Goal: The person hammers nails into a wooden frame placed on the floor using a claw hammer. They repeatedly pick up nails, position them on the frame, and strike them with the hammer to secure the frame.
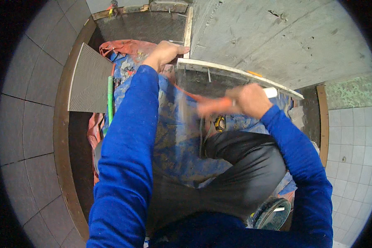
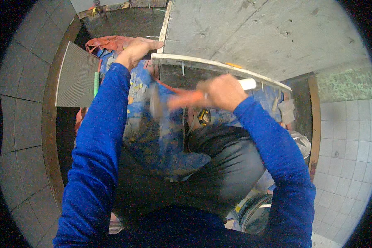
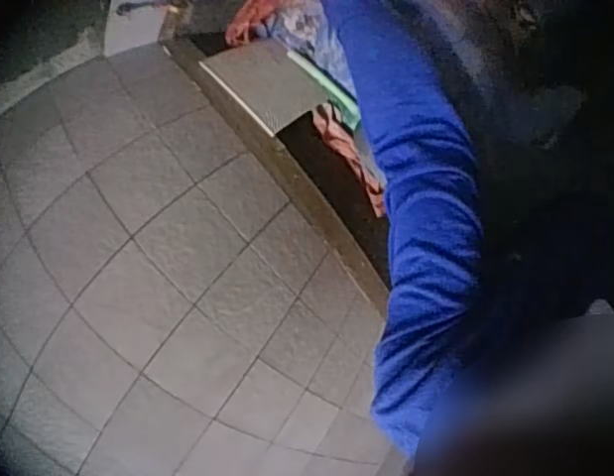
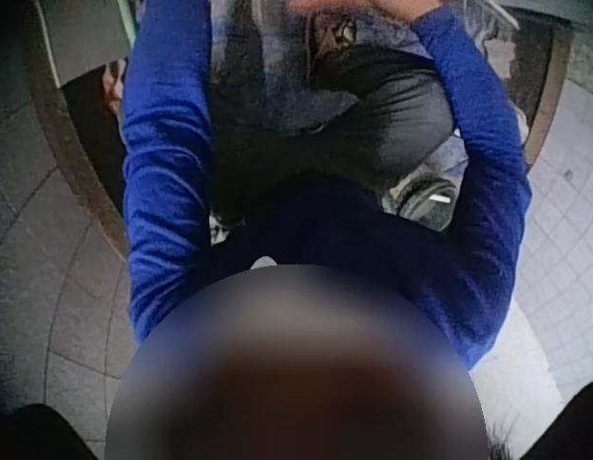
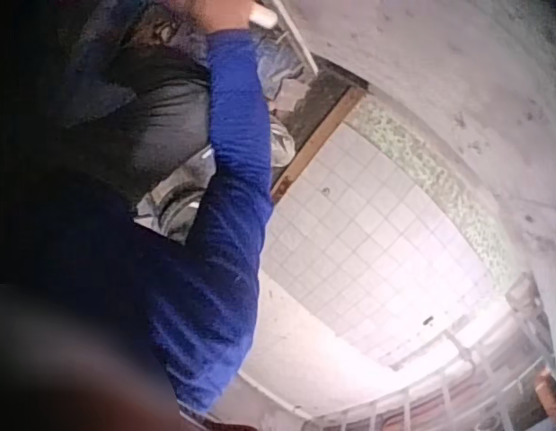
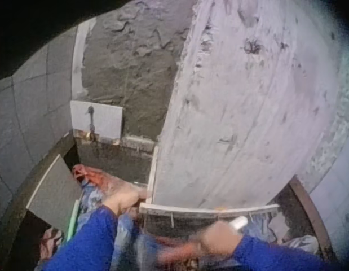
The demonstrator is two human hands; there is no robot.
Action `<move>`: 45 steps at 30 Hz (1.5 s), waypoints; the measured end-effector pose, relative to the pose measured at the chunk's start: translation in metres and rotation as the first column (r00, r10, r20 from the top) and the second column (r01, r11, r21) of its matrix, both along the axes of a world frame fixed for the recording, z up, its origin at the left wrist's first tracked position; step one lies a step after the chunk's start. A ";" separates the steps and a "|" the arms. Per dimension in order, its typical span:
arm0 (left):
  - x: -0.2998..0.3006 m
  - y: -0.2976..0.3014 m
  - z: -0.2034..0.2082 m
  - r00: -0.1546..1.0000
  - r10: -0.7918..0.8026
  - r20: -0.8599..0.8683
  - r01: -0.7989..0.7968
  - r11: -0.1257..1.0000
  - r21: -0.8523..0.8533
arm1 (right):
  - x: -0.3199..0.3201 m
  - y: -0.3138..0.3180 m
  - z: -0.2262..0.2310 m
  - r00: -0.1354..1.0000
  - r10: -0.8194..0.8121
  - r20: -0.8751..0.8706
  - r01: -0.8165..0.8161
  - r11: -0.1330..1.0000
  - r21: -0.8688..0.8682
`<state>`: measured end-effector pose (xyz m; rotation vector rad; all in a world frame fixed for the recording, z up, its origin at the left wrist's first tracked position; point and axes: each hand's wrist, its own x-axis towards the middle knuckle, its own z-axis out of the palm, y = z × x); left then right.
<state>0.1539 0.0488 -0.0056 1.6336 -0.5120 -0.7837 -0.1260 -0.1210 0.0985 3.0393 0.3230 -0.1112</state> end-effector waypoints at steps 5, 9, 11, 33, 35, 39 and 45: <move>-0.001 0.000 0.002 0.999 -0.004 -0.051 0.003 1.000 -0.028 | -0.005 0.008 -0.004 0.996 -0.083 -0.026 0.084 0.996 0.020; -0.003 0.002 0.010 0.999 -0.034 -0.021 0.034 0.999 0.009 | -0.014 0.012 -0.004 0.957 0.275 -0.088 -0.254 0.947 0.199; -0.004 0.004 0.012 0.997 -0.074 -0.016 0.075 0.995 0.061 | -0.007 0.006 -0.003 0.984 0.134 -0.115 -0.125 0.989 0.083; 0.002 -0.005 -0.012 0.999 -0.032 -0.036 0.030 0.998 -0.060 | -0.003 0.019 0.001 0.987 0.156 -0.038 -0.146 0.972 0.186; -0.001 -0.003 -0.008 1.000 -0.014 -0.011 0.014 0.999 -0.039 | 0.000 0.011 0.004 0.996 0.062 -0.064 -0.058 0.996 0.068; -0.002 0.000 0.000 0.999 -0.042 0.003 0.042 0.995 0.090 | 0.007 -0.002 0.001 0.992 -0.127 -0.024 0.125 0.989 -0.078; 0.003 -0.006 -0.009 1.000 -0.008 0.003 0.008 1.000 -0.003 | -0.012 0.010 -0.003 0.983 0.154 -0.097 -0.148 0.987 0.064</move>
